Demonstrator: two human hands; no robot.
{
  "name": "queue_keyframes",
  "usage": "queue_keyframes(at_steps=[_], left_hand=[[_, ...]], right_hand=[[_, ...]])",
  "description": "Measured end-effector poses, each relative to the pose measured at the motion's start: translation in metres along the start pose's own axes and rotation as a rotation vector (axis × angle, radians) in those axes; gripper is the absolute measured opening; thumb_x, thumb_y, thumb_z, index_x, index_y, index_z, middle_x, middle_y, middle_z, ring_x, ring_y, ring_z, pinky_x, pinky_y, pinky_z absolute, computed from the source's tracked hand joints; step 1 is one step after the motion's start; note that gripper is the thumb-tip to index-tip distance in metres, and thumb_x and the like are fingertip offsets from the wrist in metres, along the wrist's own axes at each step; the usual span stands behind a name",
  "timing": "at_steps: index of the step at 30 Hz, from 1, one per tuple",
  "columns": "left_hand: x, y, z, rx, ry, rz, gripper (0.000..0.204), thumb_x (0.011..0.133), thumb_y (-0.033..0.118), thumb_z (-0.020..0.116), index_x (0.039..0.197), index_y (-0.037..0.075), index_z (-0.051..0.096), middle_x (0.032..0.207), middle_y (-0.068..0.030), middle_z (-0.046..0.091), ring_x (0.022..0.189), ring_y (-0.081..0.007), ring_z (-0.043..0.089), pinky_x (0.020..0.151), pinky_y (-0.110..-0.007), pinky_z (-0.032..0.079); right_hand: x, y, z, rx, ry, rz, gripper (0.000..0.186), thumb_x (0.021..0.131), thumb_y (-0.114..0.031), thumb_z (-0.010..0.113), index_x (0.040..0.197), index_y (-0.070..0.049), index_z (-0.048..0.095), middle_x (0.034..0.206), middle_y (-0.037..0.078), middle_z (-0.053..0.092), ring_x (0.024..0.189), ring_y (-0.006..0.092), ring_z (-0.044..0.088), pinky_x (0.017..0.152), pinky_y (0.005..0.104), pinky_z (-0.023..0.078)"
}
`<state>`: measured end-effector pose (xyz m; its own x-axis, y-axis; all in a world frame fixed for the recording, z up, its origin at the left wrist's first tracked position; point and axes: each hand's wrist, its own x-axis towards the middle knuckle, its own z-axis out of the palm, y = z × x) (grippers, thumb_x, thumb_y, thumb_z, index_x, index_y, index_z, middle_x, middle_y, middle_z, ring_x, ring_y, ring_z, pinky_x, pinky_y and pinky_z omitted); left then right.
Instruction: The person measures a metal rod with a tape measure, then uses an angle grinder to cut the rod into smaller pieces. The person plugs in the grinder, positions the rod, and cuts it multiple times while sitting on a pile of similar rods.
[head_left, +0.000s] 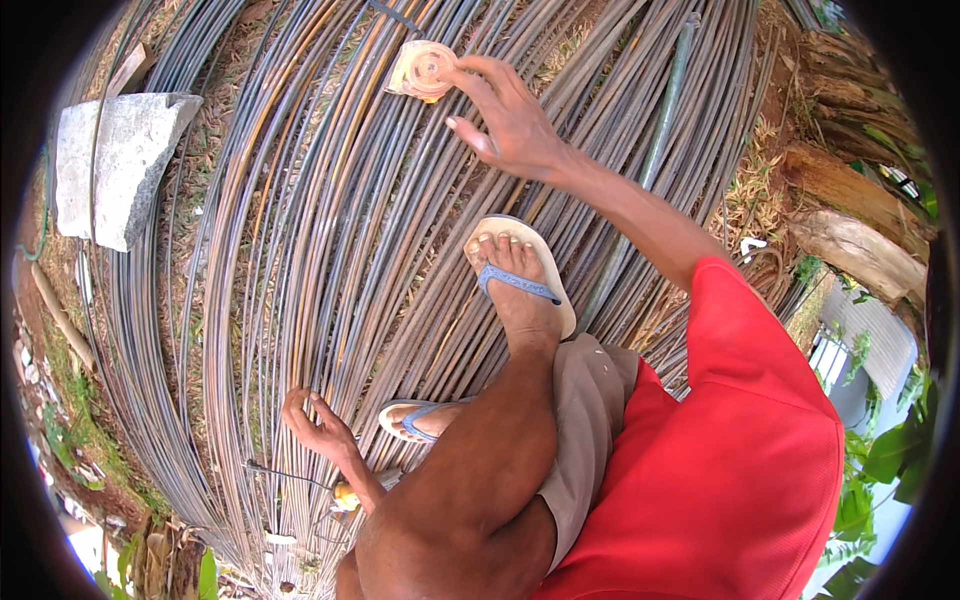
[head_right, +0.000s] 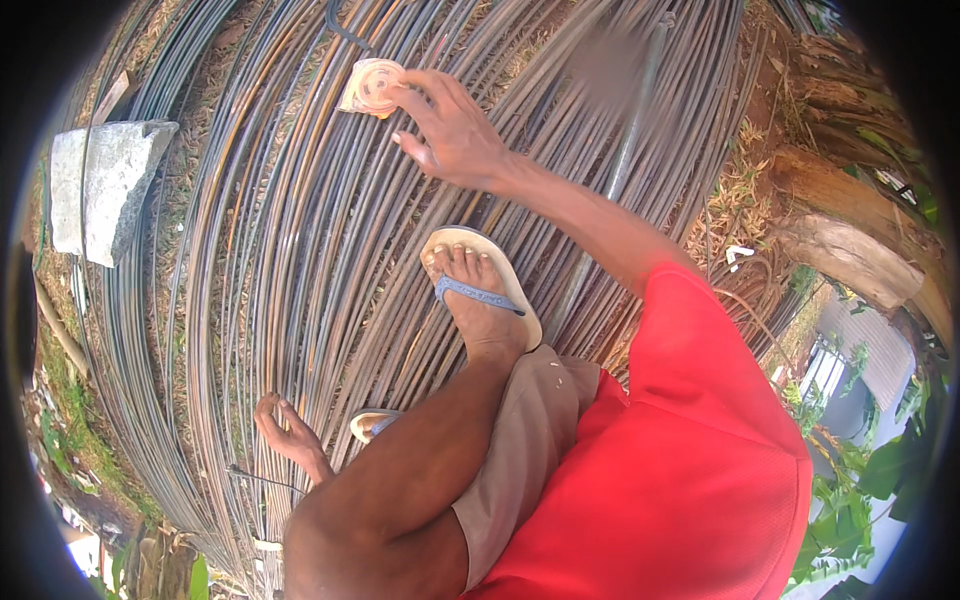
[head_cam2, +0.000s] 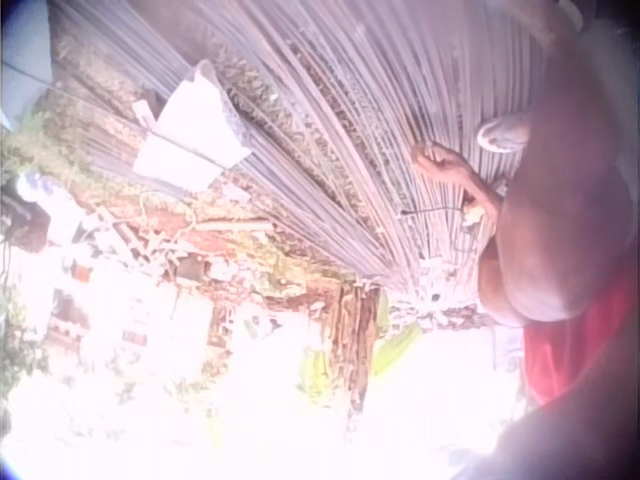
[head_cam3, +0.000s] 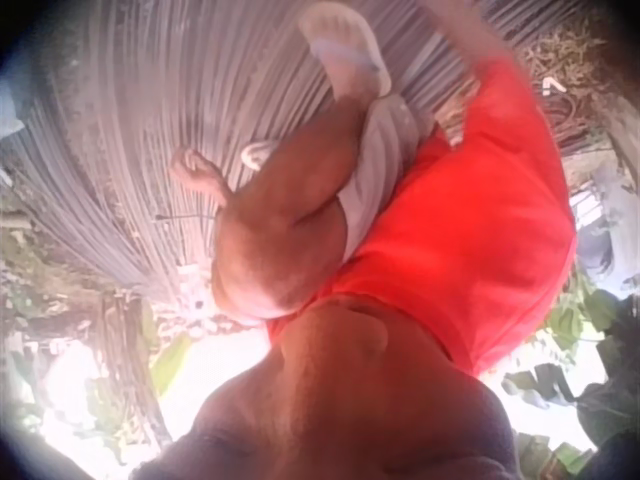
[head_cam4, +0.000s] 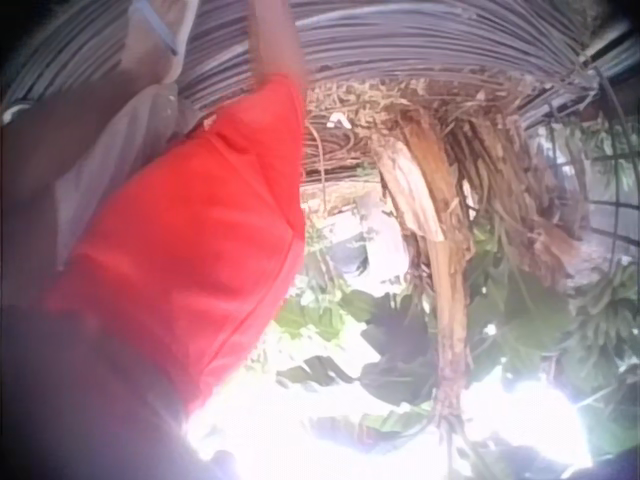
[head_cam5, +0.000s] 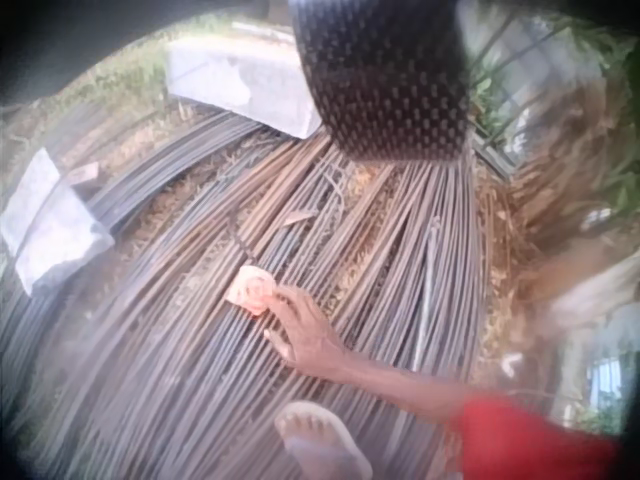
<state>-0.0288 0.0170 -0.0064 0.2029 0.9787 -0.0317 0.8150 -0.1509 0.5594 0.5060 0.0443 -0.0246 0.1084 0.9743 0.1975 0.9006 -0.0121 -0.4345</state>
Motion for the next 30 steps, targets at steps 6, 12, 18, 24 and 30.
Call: queue_keyframes(at_steps=[6,12,18,24,30], left_hand=[[0.005,-0.001,0.008,0.014,-0.009,0.027,0.01,0.104,0.007,0.066,0.109,-0.001,0.068,0.114,-0.0162,0.068,0.111,-0.0355,0.067,0.095,-0.051,0.054],[0.018,0.007,0.023,-0.035,-0.031,0.063,0.01,0.105,0.007,0.066,0.11,-0.001,0.068,0.115,-0.0171,0.068,0.112,-0.0356,0.067,0.096,-0.051,0.054],[0.025,0.008,0.014,-0.01,-0.011,0.068,0.01,0.105,0.01,0.066,0.109,0.0,0.068,0.116,-0.0172,0.067,0.113,-0.0353,0.067,0.096,-0.051,0.054],[0.015,0.005,0.017,0.004,-0.009,0.07,0.011,0.105,0.011,0.067,0.11,0.0,0.068,0.117,-0.0163,0.068,0.114,-0.0354,0.066,0.097,-0.05,0.054],[0.01,0.006,0.018,-0.008,-0.008,0.038,0.011,0.105,0.01,0.067,0.111,0.001,0.068,0.119,-0.0158,0.068,0.114,-0.0351,0.067,0.096,-0.05,0.054]], right_hand=[[-0.138,-0.069,-0.038,0.646,-0.144,0.331,0.055,0.101,-0.003,0.053,0.153,-0.006,0.037,0.153,0.021,0.042,0.15,0.0365,0.043,0.121,0.0526,0.042],[-0.182,-0.094,-0.022,0.612,-0.121,0.26,0.059,0.091,0.008,0.054,0.147,-0.002,0.041,0.154,0.025,0.04,0.148,0.0419,0.042,0.122,0.0546,0.038],[-0.189,-0.1,-0.026,0.637,-0.114,0.269,0.061,0.088,0.009,0.057,0.147,-0.001,0.042,0.151,0.026,0.044,0.145,0.0424,0.045,0.123,0.054,0.035],[-0.183,-0.097,-0.02,0.604,-0.108,0.274,0.061,0.087,0.006,0.06,0.145,0.0,0.044,0.148,0.026,0.047,0.141,0.0412,0.049,0.12,0.0521,0.039],[-0.179,-0.093,-0.026,0.611,-0.121,0.193,0.064,0.085,0.007,0.059,0.146,0.001,0.043,0.146,0.026,0.046,0.136,0.0433,0.054,0.115,0.0505,0.046]])
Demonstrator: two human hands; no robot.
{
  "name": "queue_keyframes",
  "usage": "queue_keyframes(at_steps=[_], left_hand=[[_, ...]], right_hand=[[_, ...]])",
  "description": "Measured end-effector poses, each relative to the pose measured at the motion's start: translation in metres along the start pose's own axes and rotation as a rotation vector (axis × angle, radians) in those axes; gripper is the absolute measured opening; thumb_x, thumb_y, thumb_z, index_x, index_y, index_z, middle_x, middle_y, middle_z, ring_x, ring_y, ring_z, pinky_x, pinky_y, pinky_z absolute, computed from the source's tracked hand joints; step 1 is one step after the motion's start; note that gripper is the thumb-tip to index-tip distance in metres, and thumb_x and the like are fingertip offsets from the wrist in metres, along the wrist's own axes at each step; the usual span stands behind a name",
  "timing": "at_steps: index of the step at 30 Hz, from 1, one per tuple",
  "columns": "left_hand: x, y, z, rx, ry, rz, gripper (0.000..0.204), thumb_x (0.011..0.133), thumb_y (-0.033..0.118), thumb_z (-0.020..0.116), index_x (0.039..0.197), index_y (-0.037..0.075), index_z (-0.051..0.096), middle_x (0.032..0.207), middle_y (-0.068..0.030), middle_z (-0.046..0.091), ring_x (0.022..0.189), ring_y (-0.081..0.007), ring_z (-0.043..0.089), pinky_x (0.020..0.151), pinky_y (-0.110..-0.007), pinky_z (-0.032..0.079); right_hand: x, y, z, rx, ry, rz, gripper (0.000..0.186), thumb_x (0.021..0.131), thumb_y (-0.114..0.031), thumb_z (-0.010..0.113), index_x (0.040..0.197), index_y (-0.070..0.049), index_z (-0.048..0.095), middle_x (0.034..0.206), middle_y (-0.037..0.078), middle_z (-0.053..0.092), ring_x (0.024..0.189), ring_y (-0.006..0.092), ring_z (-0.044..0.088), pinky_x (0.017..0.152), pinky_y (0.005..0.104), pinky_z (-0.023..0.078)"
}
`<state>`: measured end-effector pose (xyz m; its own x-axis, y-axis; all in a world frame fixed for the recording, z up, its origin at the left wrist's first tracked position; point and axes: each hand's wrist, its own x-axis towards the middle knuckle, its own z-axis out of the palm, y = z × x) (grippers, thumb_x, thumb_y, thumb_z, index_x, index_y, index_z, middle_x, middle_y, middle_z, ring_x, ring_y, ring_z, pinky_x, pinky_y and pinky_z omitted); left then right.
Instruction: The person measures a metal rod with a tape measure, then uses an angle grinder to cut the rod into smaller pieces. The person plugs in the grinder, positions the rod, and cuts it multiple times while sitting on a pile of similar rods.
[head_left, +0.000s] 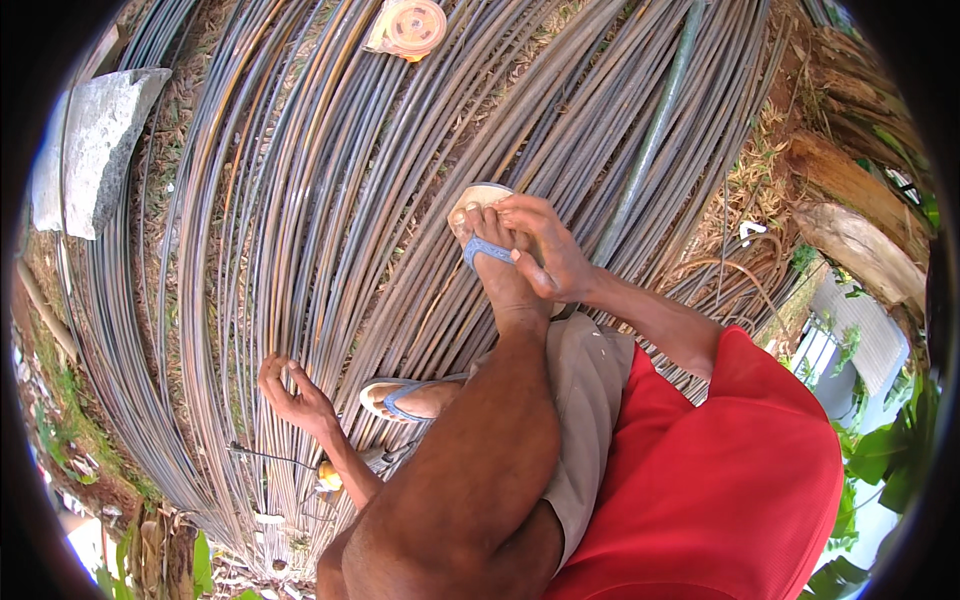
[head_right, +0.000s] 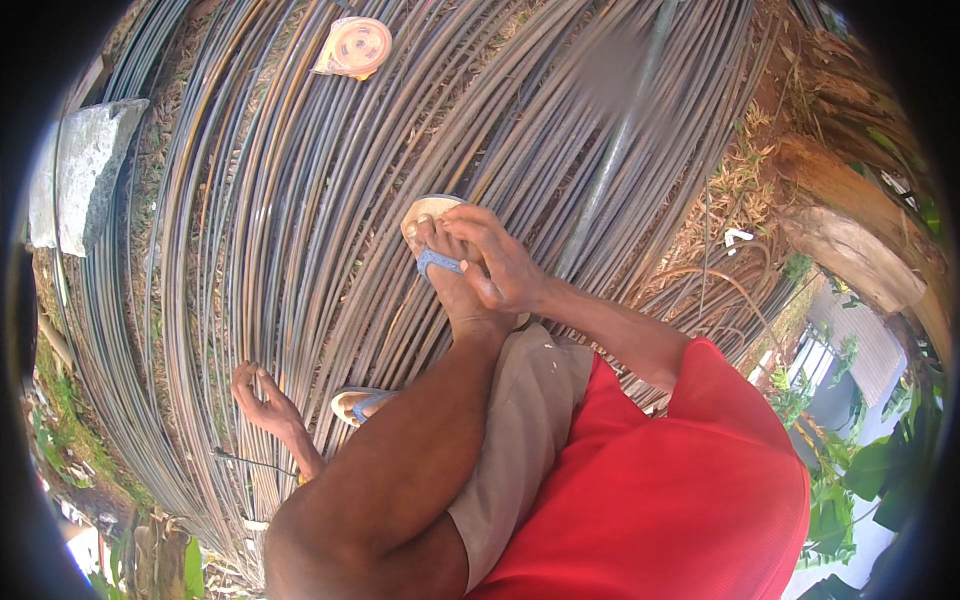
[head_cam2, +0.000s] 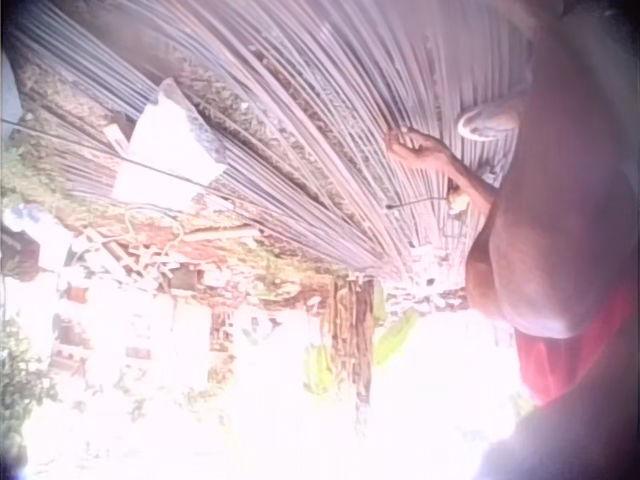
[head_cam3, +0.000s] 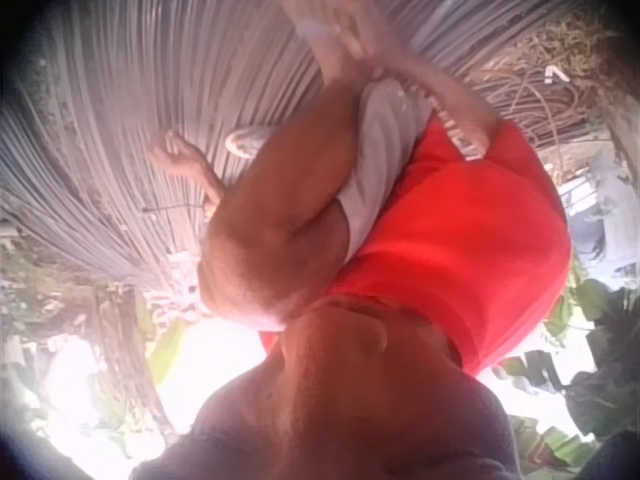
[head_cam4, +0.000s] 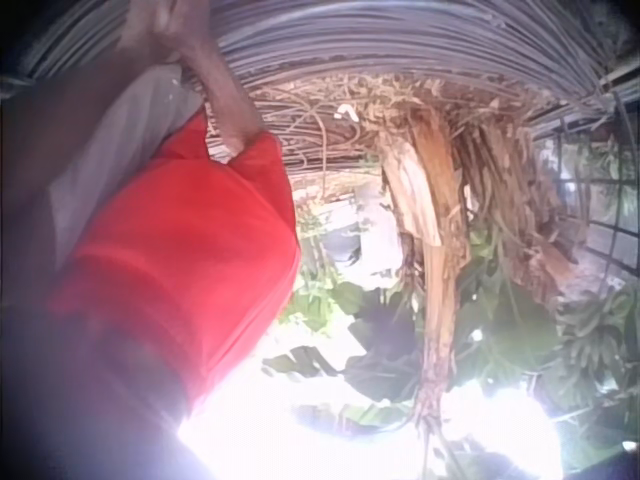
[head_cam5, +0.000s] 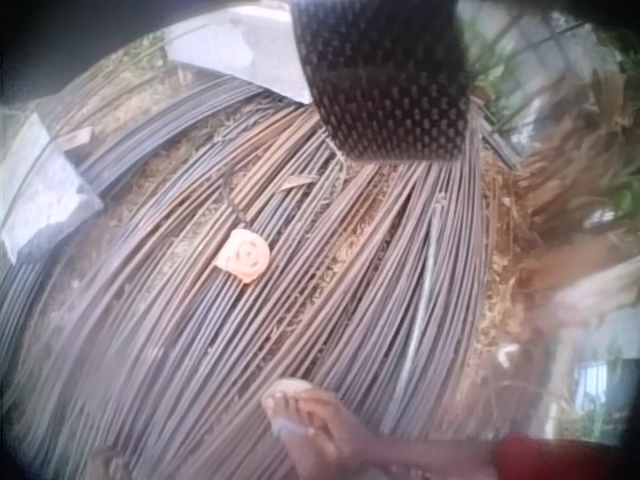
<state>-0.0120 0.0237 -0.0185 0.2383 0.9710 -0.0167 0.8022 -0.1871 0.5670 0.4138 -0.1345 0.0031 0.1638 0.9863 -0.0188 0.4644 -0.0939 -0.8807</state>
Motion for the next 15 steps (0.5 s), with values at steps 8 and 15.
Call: queue_keyframes(at_steps=[8,15], left_hand=[[0.002,-0.003,0.0,0.017,0.014,0.019,0.01,0.105,0.01,0.066,0.11,0.002,0.069,0.121,-0.0167,0.068,0.116,-0.0359,0.067,0.095,-0.051,0.056],[0.001,-0.004,0.0,0.038,0.014,0.008,0.009,0.105,0.01,0.066,0.11,0.003,0.07,0.12,-0.0166,0.069,0.118,-0.0363,0.067,0.096,-0.051,0.056]], right_hand=[[0.001,-0.004,-0.003,0.092,0.025,0.103,0.058,0.09,0.007,0.058,0.146,0.0,0.044,0.146,0.024,0.046,0.135,0.0361,0.055,0.111,0.0465,0.051],[0.004,0.005,-0.01,-0.005,0.067,0.069,0.054,0.095,0.006,0.055,0.147,-0.002,0.043,0.147,0.022,0.044,0.133,0.0326,0.058,0.106,0.0434,0.056]])
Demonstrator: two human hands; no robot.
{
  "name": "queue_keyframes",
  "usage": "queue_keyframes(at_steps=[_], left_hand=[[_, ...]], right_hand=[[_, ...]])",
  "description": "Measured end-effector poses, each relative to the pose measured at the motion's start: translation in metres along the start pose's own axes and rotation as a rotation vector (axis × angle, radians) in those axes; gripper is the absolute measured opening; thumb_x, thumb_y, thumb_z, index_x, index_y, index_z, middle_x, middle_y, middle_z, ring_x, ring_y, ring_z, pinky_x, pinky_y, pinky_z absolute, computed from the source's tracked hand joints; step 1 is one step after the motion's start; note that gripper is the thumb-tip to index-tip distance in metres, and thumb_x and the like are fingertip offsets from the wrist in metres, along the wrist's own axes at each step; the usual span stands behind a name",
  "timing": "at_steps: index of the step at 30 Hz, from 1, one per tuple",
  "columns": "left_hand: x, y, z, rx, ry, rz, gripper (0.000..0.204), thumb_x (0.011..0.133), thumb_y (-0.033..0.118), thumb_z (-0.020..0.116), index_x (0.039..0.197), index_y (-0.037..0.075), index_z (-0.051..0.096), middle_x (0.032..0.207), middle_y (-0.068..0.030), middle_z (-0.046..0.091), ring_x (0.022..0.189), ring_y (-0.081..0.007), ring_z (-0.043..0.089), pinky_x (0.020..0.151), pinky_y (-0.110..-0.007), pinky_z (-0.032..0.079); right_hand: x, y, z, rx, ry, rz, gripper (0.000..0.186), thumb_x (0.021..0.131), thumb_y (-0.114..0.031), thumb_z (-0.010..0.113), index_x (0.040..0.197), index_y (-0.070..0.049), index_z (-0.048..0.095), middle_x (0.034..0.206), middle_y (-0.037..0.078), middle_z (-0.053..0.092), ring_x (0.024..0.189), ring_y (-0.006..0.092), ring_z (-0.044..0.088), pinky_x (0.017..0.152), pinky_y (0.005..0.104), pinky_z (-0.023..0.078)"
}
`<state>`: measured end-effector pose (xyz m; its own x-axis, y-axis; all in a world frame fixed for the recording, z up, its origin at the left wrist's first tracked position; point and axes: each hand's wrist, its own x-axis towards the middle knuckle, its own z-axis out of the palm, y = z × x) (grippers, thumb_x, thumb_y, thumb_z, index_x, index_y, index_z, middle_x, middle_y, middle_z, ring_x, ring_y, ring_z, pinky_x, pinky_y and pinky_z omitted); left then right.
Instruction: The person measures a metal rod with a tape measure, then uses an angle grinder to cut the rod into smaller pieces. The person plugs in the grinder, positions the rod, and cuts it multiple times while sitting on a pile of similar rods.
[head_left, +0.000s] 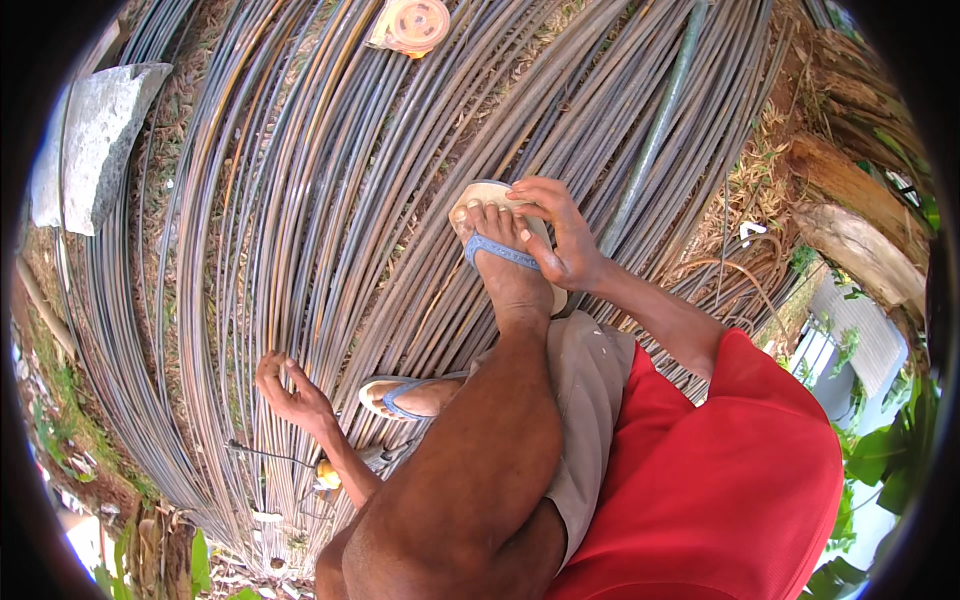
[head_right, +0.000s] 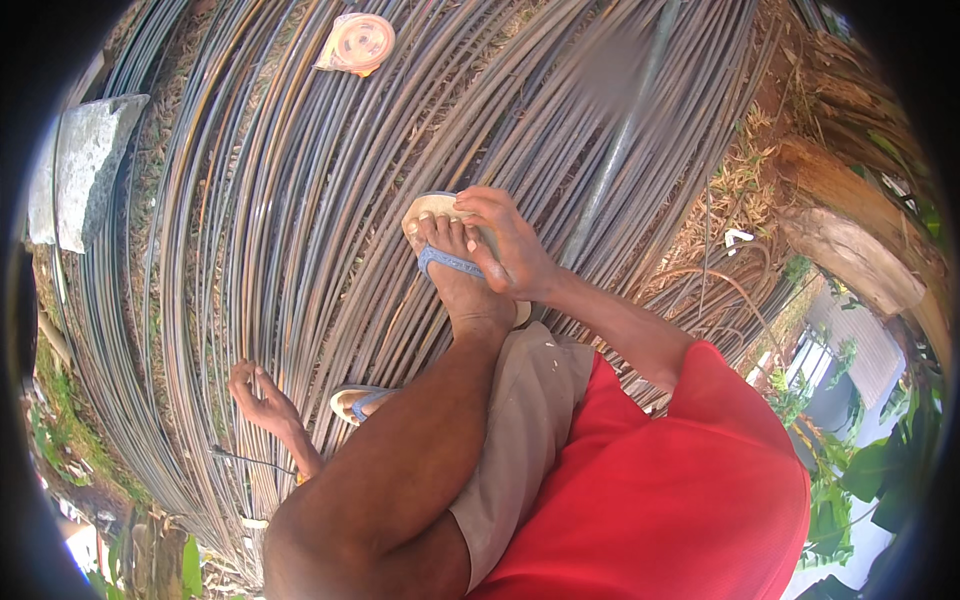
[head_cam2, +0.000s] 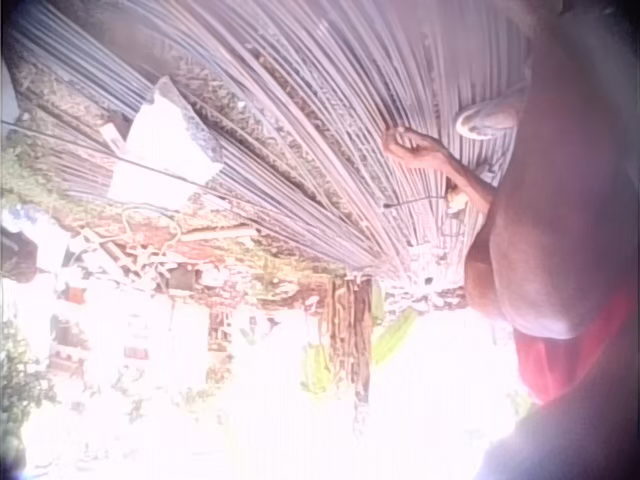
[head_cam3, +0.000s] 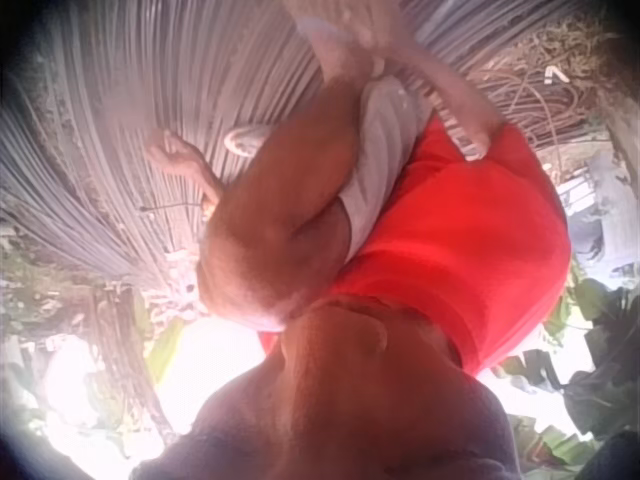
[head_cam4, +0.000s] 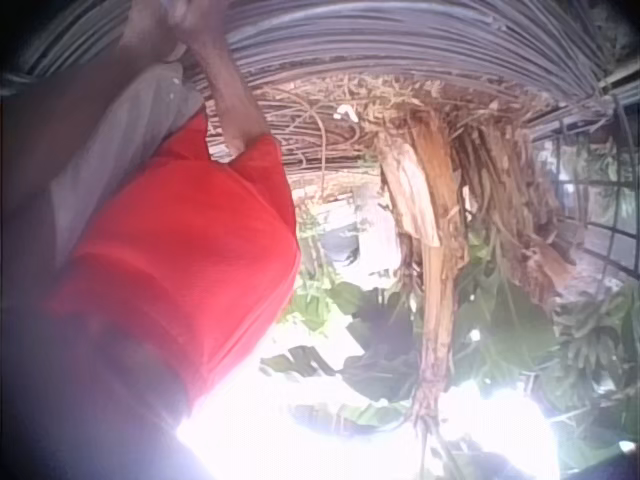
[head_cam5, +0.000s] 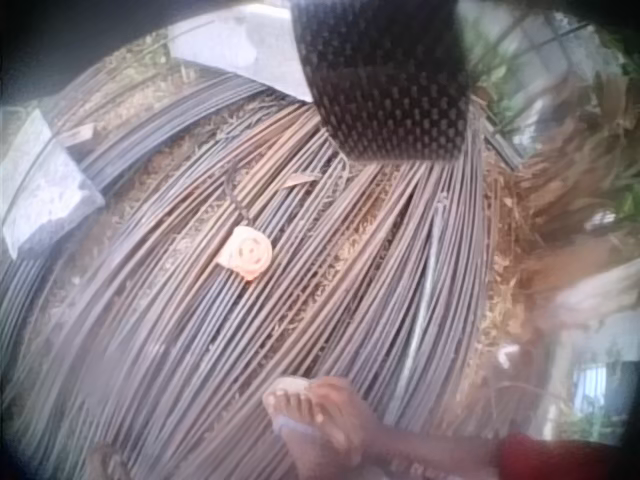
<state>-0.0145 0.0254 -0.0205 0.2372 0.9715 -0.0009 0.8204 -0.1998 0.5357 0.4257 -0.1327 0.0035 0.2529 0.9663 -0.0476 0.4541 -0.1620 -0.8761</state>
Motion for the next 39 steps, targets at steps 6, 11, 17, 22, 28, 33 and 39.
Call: queue_keyframes(at_steps=[6,11,17,22,28,33,39], left_hand=[[0.0,0.0,0.001,-0.022,0.002,0.005,0.009,0.105,0.01,0.066,0.11,0.002,0.069,0.12,-0.0165,0.069,0.117,-0.0363,0.067,0.096,-0.051,0.056],[0.001,0.0,0.0,-0.021,-0.002,-0.004,0.01,0.105,0.01,0.066,0.11,0.002,0.068,0.12,-0.0165,0.069,0.116,-0.0358,0.068,0.096,-0.051,0.055],[0.001,-0.001,-0.001,-0.043,-0.01,0.002,0.011,0.105,0.01,0.066,0.111,0.002,0.069,0.12,-0.017,0.069,0.116,-0.0357,0.067,0.097,-0.05,0.055],[0.002,0.004,-0.001,-0.051,-0.004,-0.002,0.011,0.104,0.009,0.066,0.111,0.001,0.069,0.12,-0.0182,0.068,0.117,-0.0374,0.066,0.099,-0.051,0.053],[-0.001,0.002,0.0,-0.062,0.017,-0.002,0.009,0.102,0.007,0.066,0.109,0.001,0.068,0.12,-0.0183,0.069,0.117,-0.0383,0.066,0.098,-0.051,0.052],[-0.01,0.0,-0.011,-0.034,0.009,-0.054,0.01,0.101,0.006,0.067,0.11,0.002,0.068,0.119,-0.0185,0.068,0.116,-0.0384,0.065,0.098,-0.05,0.051],[-0.016,0.004,-0.011,-0.085,0.074,-0.135,0.013,0.094,-0.003,0.069,0.106,0.002,0.067,0.119,-0.0203,0.067,0.114,-0.039,0.064,0.1,-0.05,0.049]], right_hand=[[-0.001,0.0,0.005,0.205,-0.102,0.072,0.054,0.095,0.008,0.053,0.147,-0.001,0.043,0.148,0.023,0.042,0.133,0.0329,0.057,0.109,0.0456,0.054],[0.003,-0.001,0.005,0.041,-0.087,0.011,0.052,0.095,0.008,0.054,0.145,0.0,0.044,0.143,0.022,0.047,0.126,0.0306,0.061,0.103,0.0433,0.056],[0.005,-0.016,0.003,0.151,-0.018,0.114,0.05,0.093,0.007,0.056,0.142,0.0,0.05,0.139,0.022,0.052,0.119,0.0306,0.064,0.101,0.0427,0.056],[0.02,-0.014,0.001,-0.156,-0.093,-0.045,0.048,0.089,0.005,0.063,0.137,-0.001,0.058,0.137,0.02,0.06,0.121,0.0358,0.063,0.104,0.0469,0.052],[0.027,-0.02,0.013,-0.296,-0.164,-0.026,0.053,0.081,-0.003,0.073,0.133,-0.005,0.065,0.124,0.014,0.072,0.123,0.0364,0.066,0.107,0.0524,0.051],[0.034,-0.041,-0.003,-0.081,-0.051,-0.025,0.033,0.088,-0.001,0.072,0.12,0.001,0.067,0.095,0.012,0.077,0.099,0.0333,0.075,0.105,0.0542,0.053],[0.108,-0.037,-0.013,-0.306,0.089,-0.077,0.052,0.086,-0.006,0.077,0.134,-0.002,0.061,0.129,0.018,0.066,0.122,0.0361,0.063,0.111,0.0504,0.048]])
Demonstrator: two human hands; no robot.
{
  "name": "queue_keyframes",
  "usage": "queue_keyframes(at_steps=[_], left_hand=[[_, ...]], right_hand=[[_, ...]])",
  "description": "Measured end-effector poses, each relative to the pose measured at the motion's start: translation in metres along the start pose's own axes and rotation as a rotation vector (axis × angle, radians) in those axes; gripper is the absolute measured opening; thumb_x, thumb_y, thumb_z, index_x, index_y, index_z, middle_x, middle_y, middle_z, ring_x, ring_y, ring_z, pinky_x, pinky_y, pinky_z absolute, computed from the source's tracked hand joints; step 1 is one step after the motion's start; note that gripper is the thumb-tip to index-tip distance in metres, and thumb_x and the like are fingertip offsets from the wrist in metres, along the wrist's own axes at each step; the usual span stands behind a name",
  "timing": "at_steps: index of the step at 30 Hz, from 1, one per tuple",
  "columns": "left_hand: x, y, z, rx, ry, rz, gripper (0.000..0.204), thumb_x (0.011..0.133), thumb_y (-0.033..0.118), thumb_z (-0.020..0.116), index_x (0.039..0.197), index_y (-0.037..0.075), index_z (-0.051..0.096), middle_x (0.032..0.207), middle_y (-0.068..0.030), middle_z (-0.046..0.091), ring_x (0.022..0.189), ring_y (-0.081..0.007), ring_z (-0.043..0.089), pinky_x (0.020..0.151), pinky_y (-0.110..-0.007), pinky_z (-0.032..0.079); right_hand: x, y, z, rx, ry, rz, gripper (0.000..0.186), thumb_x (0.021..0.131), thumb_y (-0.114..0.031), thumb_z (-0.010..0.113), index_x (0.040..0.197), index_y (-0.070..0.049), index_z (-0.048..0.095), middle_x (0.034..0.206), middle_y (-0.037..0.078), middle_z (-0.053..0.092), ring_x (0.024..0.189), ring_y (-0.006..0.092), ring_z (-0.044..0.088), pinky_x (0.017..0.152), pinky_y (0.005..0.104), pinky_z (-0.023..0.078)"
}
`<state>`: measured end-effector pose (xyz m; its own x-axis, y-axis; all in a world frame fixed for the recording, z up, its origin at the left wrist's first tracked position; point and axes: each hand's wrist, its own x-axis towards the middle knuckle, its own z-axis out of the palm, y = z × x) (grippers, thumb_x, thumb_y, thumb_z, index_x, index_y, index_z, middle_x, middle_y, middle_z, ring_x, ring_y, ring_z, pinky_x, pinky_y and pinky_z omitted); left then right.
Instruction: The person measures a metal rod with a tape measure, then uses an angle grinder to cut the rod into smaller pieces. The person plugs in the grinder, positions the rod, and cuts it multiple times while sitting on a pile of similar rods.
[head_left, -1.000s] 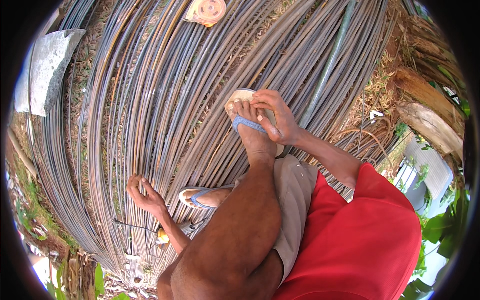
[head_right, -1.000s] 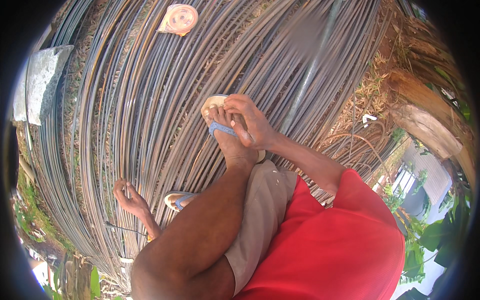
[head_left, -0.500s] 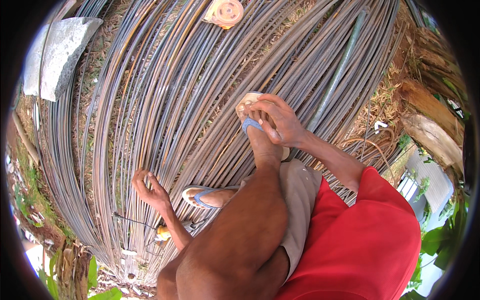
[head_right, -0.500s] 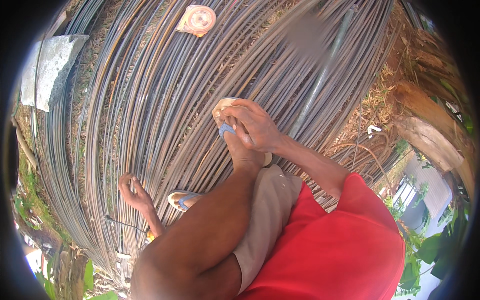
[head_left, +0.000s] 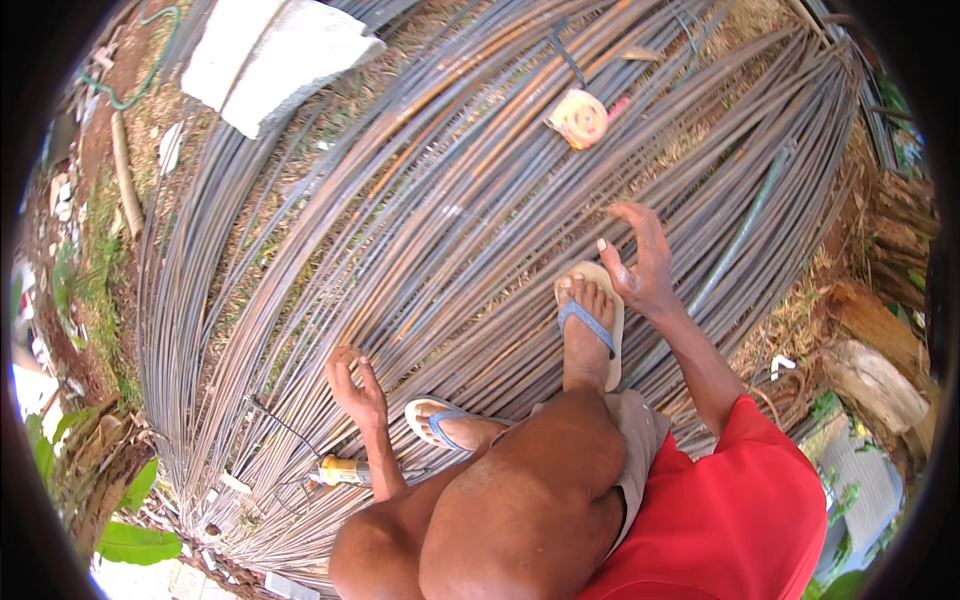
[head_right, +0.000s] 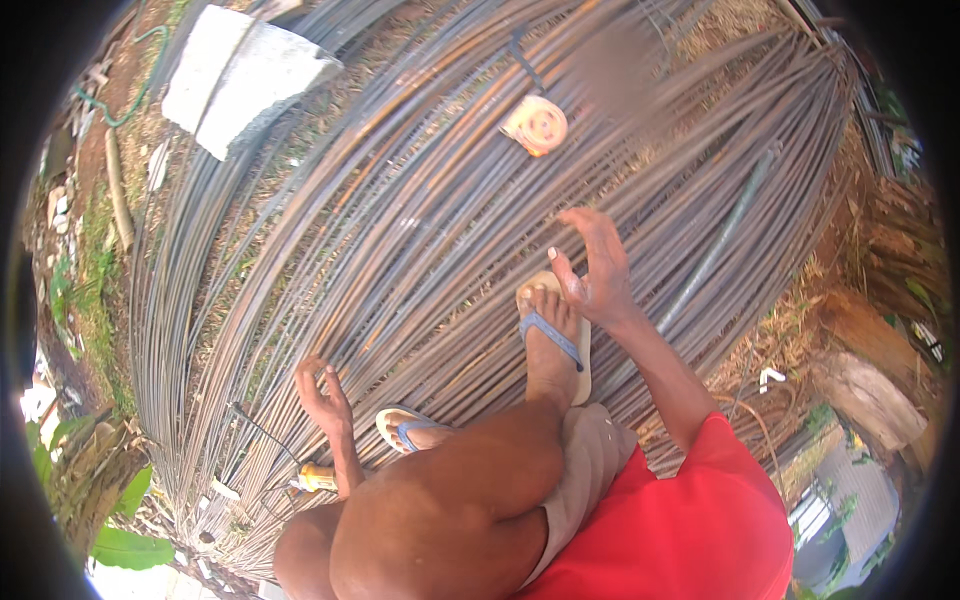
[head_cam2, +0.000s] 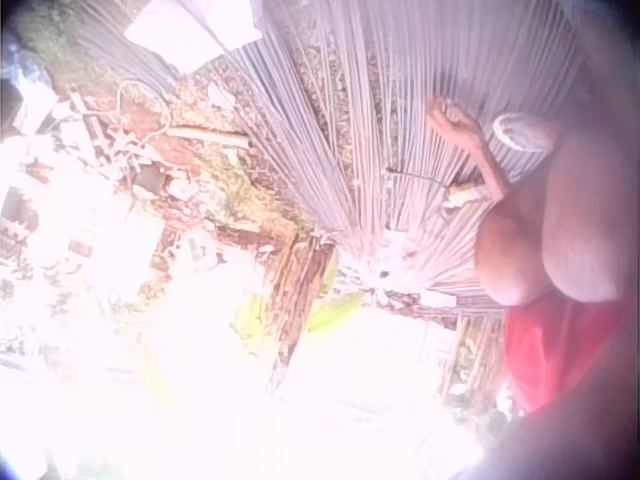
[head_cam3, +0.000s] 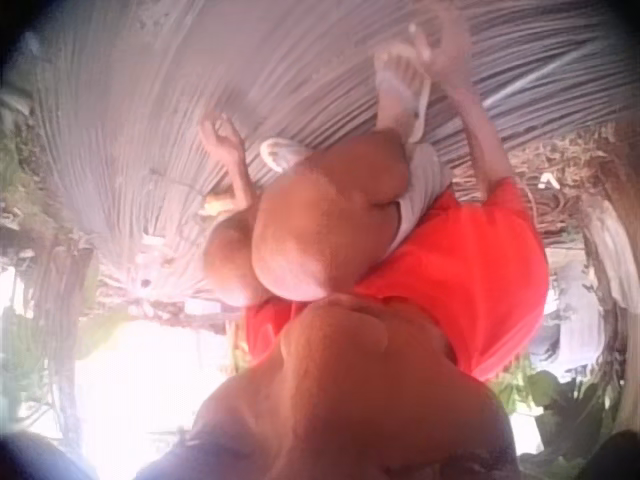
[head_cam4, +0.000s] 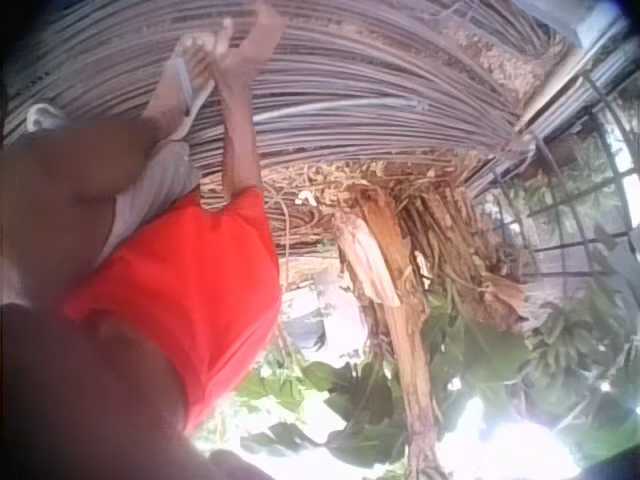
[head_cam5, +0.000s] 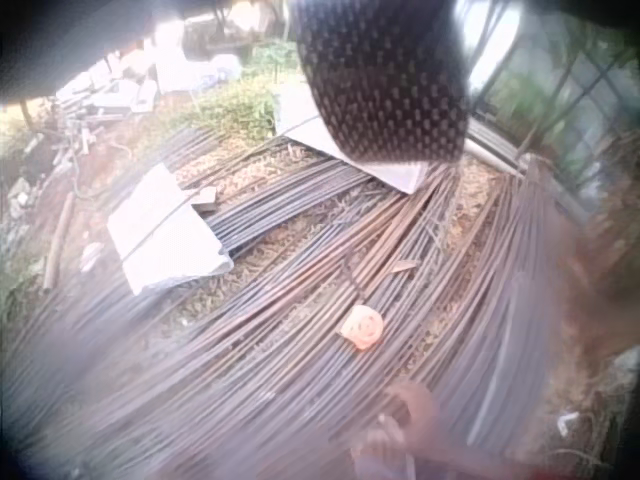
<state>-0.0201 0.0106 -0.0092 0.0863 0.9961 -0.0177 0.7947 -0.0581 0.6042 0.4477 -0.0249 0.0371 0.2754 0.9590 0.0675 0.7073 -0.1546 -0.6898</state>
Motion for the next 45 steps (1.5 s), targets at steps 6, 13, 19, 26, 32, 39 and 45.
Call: queue_keyframes(at_steps=[6,13,19,26,32,39,45], left_hand=[[-0.008,-0.004,-0.007,0.02,0.108,0.011,0.019,0.087,0.004,0.075,0.104,0.005,0.068,0.113,-0.0167,0.07,0.109,-0.0383,0.065,0.096,-0.048,0.049],[-0.016,0.01,-0.022,-0.099,0.121,-0.058,0.022,0.093,0.008,0.077,0.113,0.006,0.07,0.119,-0.0137,0.069,0.113,-0.0362,0.066,0.097,-0.045,0.054],[0.021,0.065,0.004,-0.545,-0.186,-0.101,0.052,0.1,0.028,0.076,0.144,0.009,0.059,0.141,-0.0139,0.061,0.128,-0.0301,0.061,0.107,-0.043,0.051],[0.043,0.101,0.027,-1.249,-0.459,-0.246,0.09,0.1,0.047,0.075,0.168,0.014,0.029,0.16,-0.0126,0.044,0.144,-0.0243,0.045,0.118,-0.044,0.04],[0.013,0.076,0.038,-1.14,-0.264,-0.239,0.079,0.098,0.045,0.079,0.154,0.004,0.042,0.135,-0.0111,0.059,0.123,-0.0217,0.056,0.106,-0.038,0.047],[-0.021,0.075,0.046,-1.06,-0.458,-0.303,0.069,0.096,0.049,0.077,0.142,0.006,0.05,0.118,-0.0137,0.061,0.112,-0.0232,0.059,0.094,-0.04,0.047],[-0.021,0.074,0.048,-1.073,-0.458,-0.242,0.064,0.094,0.043,0.075,0.139,0.006,0.05,0.11,-0.0134,0.062,0.104,-0.0251,0.061,0.087,-0.041,0.048]], right_hand=[[0.132,0.031,0.02,-0.384,-0.077,-0.216,0.08,0.076,-0.013,0.089,0.148,-0.014,0.055,0.158,0.024,0.043,0.145,0.0452,0.042,0.127,0.0583,0.028],[0.139,0.054,0.044,-0.205,-0.166,-0.072,0.058,0.091,-0.003,0.073,0.146,-0.009,0.057,0.157,0.022,0.042,0.139,0.0457,0.049,0.11,0.0518,0.047],[0.071,-0.028,0.087,0.741,-0.444,0.197,0.059,0.097,-0.01,0.069,0.151,-0.007,0.046,0.13,0.012,0.06,0.12,0.0224,0.059,0.102,0.038,0.049],[0.025,-0.138,0.143,0.715,-0.753,0.179,0.05,0.106,-0.022,0.062,0.149,-0.013,0.04,0.133,0.016,0.06,0.109,0.028,0.066,0.093,0.0421,0.054],[0.041,-0.178,0.13,0.139,-0.894,-0.19,0.026,0.107,-0.022,0.059,0.13,-0.009,0.056,0.105,0.02,0.076,0.093,0.033,0.077,0.081,0.0484,0.057],[0.054,-0.177,0.13,0.185,-0.992,-0.186,0.024,0.097,-0.021,0.072,0.108,0.001,0.072,0.095,0.02,0.078,0.09,0.0311,0.078,0.081,0.0419,0.058],[0.054,-0.159,0.139,0.225,-1.051,-0.131,0.023,0.088,-0.014,0.081,0.101,0.003,0.072,0.093,0.018,0.077,0.087,0.0248,0.076,0.08,0.0383,0.058]])
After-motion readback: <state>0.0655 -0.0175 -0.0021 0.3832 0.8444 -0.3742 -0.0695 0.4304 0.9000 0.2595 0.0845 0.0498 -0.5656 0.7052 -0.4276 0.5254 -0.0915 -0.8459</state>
